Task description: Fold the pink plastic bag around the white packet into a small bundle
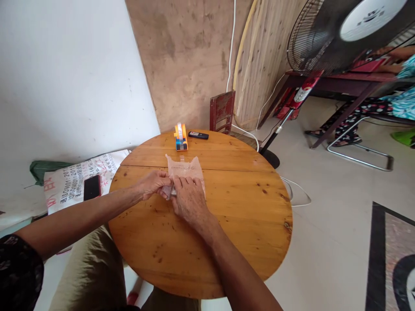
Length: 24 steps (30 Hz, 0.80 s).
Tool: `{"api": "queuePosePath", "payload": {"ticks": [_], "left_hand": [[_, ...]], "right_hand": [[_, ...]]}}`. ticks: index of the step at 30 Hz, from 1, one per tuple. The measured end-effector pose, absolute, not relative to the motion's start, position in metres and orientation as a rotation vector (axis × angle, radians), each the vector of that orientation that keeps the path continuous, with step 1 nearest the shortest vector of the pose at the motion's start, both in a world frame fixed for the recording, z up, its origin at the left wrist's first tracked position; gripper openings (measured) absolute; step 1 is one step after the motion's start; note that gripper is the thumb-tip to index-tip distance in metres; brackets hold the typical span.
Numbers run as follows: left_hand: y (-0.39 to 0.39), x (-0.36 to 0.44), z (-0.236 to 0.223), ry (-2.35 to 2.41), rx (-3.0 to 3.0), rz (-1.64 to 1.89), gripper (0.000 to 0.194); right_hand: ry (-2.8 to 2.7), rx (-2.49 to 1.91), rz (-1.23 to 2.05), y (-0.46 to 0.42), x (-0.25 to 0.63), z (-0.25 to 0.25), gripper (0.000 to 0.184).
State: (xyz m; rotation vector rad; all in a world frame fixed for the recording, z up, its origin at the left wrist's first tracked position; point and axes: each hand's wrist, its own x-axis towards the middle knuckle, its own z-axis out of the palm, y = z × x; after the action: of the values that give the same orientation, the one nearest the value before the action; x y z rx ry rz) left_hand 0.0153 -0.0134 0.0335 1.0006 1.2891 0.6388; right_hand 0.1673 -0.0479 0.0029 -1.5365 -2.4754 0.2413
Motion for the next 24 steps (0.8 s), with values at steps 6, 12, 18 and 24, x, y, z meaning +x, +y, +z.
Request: {"api": "queuePosePath", "payload": {"ticks": [6,12,18,24], "left_hand": [[-0.016,0.002,0.044,1.066,1.180,0.465,0.027],[-0.031,0.006,-0.002,1.316,2.371,0.770,0.023],[-0.038,0.015,-0.022,1.180,2.659,1.250,0.015],[-0.036,0.015,-0.030,1.056,2.540,1.329,0.021]], "right_hand": [[-2.429,-1.457,0.311,-0.049,0.174,0.002,0.056],[-2.207,-1.300,0.413,-0.039,0.196,-0.005,0.053],[-1.805,-1.976,0.565,-0.028,0.222,0.020,0.053],[-2.000,-2.322,0.813,-0.029,0.224,0.032,0.053]]}}
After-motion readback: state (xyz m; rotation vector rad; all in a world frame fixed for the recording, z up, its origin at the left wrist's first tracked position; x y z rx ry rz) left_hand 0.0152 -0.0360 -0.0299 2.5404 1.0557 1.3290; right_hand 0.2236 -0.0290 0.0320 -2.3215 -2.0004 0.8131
